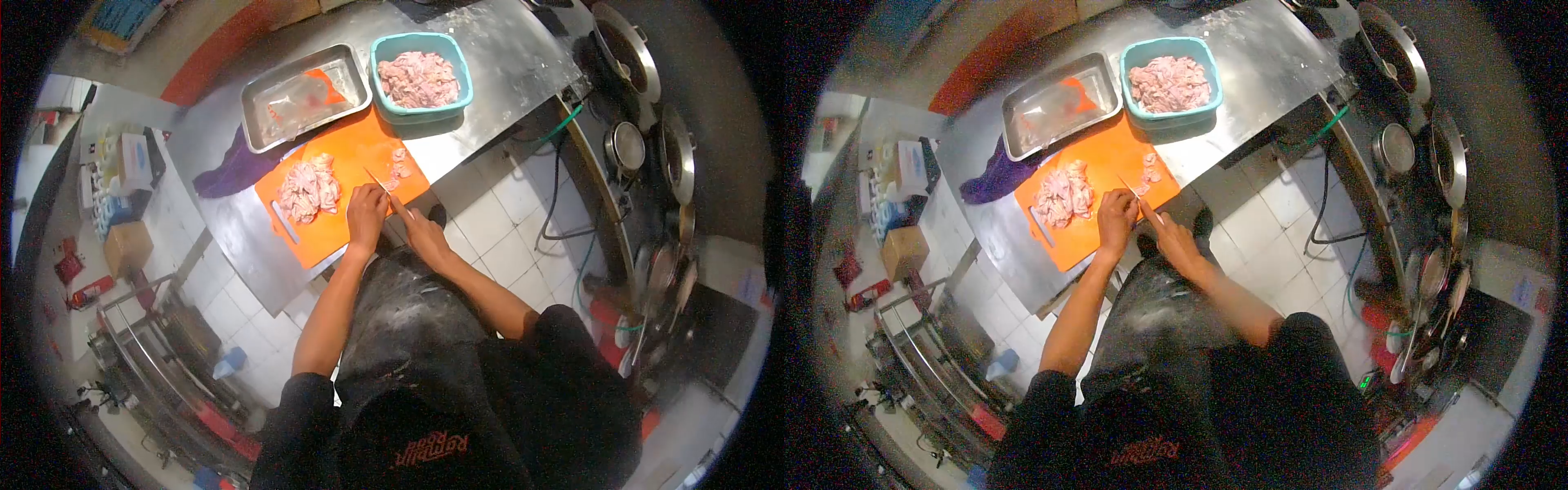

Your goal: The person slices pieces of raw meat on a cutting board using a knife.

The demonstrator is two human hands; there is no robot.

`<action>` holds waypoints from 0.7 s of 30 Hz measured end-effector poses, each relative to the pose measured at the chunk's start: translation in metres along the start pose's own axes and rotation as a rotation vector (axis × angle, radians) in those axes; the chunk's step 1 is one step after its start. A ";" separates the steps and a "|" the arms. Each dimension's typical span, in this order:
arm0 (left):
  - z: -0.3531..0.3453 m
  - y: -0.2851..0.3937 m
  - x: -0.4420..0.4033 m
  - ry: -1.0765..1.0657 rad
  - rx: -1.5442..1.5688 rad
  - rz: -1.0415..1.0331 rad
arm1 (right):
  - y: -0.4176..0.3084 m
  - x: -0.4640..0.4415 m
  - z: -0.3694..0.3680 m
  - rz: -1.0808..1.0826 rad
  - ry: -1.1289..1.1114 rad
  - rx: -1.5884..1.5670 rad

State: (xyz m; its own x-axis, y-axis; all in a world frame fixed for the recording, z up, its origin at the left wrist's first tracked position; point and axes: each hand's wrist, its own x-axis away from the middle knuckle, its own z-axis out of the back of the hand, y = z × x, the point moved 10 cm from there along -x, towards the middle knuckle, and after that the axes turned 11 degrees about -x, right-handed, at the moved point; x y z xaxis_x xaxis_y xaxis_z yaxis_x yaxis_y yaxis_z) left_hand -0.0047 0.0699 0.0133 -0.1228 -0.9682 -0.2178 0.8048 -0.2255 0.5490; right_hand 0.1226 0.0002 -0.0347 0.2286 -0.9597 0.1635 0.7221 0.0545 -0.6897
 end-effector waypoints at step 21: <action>0.037 -0.026 0.018 0.029 0.101 -0.118 | -0.003 0.056 0.033 -0.021 0.076 -0.090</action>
State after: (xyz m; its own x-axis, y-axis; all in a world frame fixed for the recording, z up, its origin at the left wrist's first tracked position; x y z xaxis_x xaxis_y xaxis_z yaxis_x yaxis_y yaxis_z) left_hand -0.0493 0.0544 0.0254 -0.1955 -0.9311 -0.3079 0.7231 -0.3490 0.5962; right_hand 0.1541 -0.0444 -0.0003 0.1614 -0.9787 0.1271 0.6640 0.0124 -0.7477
